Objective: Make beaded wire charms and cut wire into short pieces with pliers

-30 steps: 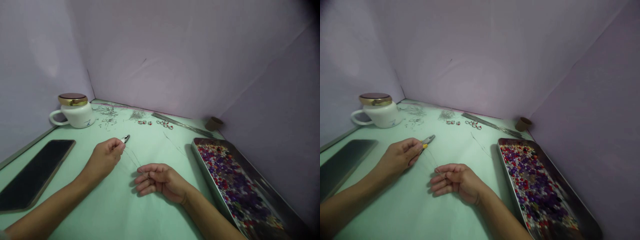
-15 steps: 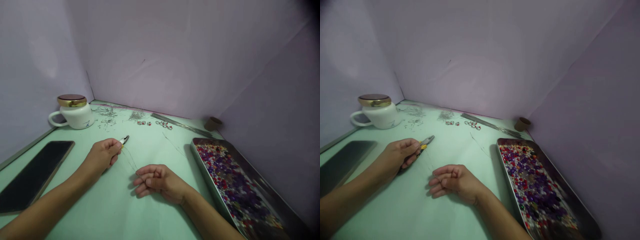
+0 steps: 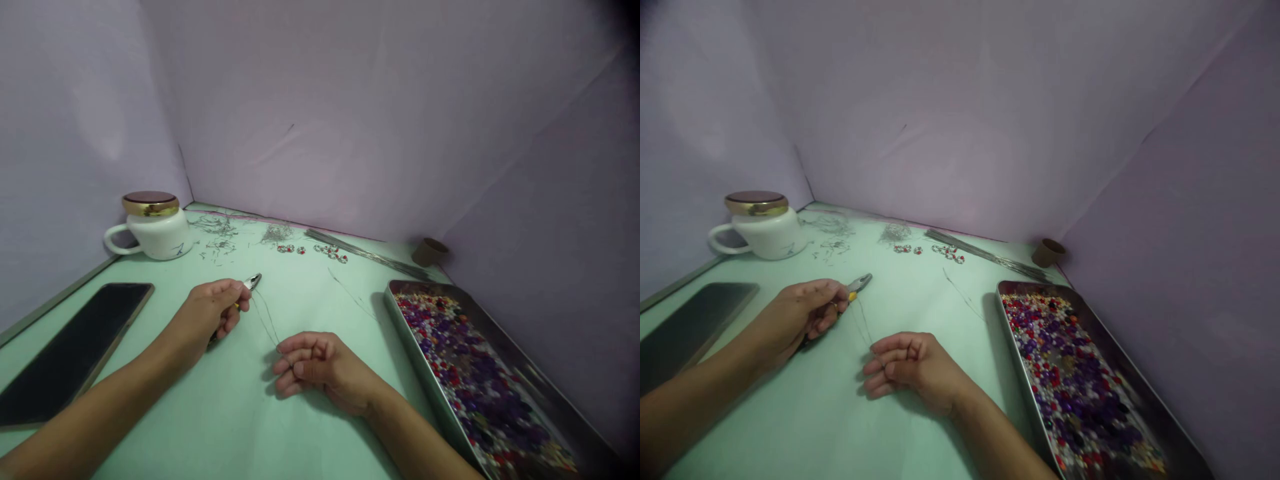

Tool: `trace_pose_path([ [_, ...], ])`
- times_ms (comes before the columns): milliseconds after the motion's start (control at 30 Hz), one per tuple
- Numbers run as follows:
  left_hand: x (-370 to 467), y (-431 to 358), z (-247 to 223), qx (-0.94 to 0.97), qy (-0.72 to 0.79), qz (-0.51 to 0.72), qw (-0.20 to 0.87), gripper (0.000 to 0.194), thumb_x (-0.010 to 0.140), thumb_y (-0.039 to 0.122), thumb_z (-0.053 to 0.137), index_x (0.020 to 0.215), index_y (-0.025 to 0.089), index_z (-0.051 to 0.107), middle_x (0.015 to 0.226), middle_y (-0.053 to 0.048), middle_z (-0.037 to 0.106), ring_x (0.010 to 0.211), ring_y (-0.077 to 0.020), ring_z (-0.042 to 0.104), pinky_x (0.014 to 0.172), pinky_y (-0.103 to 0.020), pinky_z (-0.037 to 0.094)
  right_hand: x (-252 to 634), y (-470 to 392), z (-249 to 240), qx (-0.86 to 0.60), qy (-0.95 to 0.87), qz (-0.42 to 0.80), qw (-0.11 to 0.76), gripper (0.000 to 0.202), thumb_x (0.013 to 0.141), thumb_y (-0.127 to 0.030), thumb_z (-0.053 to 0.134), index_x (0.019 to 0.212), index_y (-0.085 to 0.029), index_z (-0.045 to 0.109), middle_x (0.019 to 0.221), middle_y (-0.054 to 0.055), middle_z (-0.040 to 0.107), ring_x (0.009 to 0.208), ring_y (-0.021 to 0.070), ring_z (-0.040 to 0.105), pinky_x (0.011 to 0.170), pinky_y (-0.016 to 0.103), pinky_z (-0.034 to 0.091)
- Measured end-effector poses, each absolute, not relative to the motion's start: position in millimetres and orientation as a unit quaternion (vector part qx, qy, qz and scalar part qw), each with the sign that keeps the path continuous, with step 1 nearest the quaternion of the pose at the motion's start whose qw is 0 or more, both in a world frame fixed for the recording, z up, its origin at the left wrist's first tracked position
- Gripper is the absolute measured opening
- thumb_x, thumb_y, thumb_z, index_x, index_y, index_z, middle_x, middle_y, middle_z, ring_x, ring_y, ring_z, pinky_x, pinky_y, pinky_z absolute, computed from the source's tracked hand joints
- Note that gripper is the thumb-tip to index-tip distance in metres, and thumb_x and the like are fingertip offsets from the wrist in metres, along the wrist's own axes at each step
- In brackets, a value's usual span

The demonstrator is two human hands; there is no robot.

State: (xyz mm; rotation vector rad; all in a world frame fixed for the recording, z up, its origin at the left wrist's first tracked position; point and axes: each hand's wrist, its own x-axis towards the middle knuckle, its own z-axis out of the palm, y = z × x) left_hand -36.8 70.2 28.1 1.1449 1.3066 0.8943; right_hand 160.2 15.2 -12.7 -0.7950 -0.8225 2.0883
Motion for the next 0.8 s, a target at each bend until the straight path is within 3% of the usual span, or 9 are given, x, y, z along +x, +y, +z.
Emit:
trace_pose_path([
  [167, -37, 69, 29, 0.481, 0.539, 0.388, 0.572, 0.023, 0.08, 0.034, 0.045, 0.071, 0.015, 0.054, 0.057, 0.004, 0.05, 0.037, -0.0035, 0.034, 0.032, -0.015, 0.023, 160, 15, -14, -0.303, -0.322, 0.813, 0.379, 0.027, 0.062, -0.013, 0.074, 0.087, -0.009, 0.065, 0.076, 0.009, 0.07, 0.064, 0.017, 0.067, 0.065, 0.033, 0.052],
  [367, -30, 58, 30, 0.493, 0.509, 0.355, 0.61, 0.025, 0.073, 0.036, 0.059, 0.062, 0.014, 0.056, 0.036, 0.007, 0.04, 0.036, -0.0039, 0.03, 0.036, -0.015, 0.022, 159, 14, -16, -0.312, -0.333, 0.806, 0.378, 0.026, 0.063, -0.015, 0.075, 0.086, -0.01, 0.065, 0.076, 0.008, 0.07, 0.064, 0.0164, 0.067, 0.065, 0.033, 0.052],
  [600, -26, 46, 42, 0.448, 0.453, 0.306, 0.707, 0.02, 0.068, 0.029, 0.061, 0.057, 0.013, 0.056, 0.043, 0.004, 0.051, 0.032, -0.0018, 0.031, 0.033, -0.015, 0.018, 158, 8, -8, -0.315, -0.424, 0.775, 0.346, 0.036, 0.06, -0.029, 0.077, 0.09, -0.013, 0.065, 0.08, 0.008, 0.069, 0.072, 0.0155, 0.064, 0.067, 0.029, 0.048],
  [700, -21, 39, 49, 0.453, 0.453, 0.246, 0.727, 0.016, 0.065, 0.025, 0.059, 0.055, 0.014, 0.054, 0.051, 0.001, 0.059, 0.028, -0.0015, 0.032, 0.029, -0.016, 0.015, 159, 5, 1, -0.358, -0.484, 0.711, 0.364, 0.038, 0.065, -0.041, 0.07, 0.09, -0.013, 0.065, 0.08, 0.009, 0.068, 0.075, 0.0181, 0.062, 0.065, 0.029, 0.046],
  [800, -15, 32, 50, 0.46, 0.451, 0.196, 0.739, 0.012, 0.064, 0.022, 0.057, 0.055, 0.015, 0.053, 0.049, 0.002, 0.06, 0.027, -0.0016, 0.032, 0.028, -0.015, 0.013, 160, 3, 10, -0.436, -0.56, 0.595, 0.377, 0.035, 0.069, -0.043, 0.065, 0.086, -0.013, 0.065, 0.073, 0.008, 0.068, 0.069, 0.0187, 0.06, 0.063, 0.03, 0.044],
])
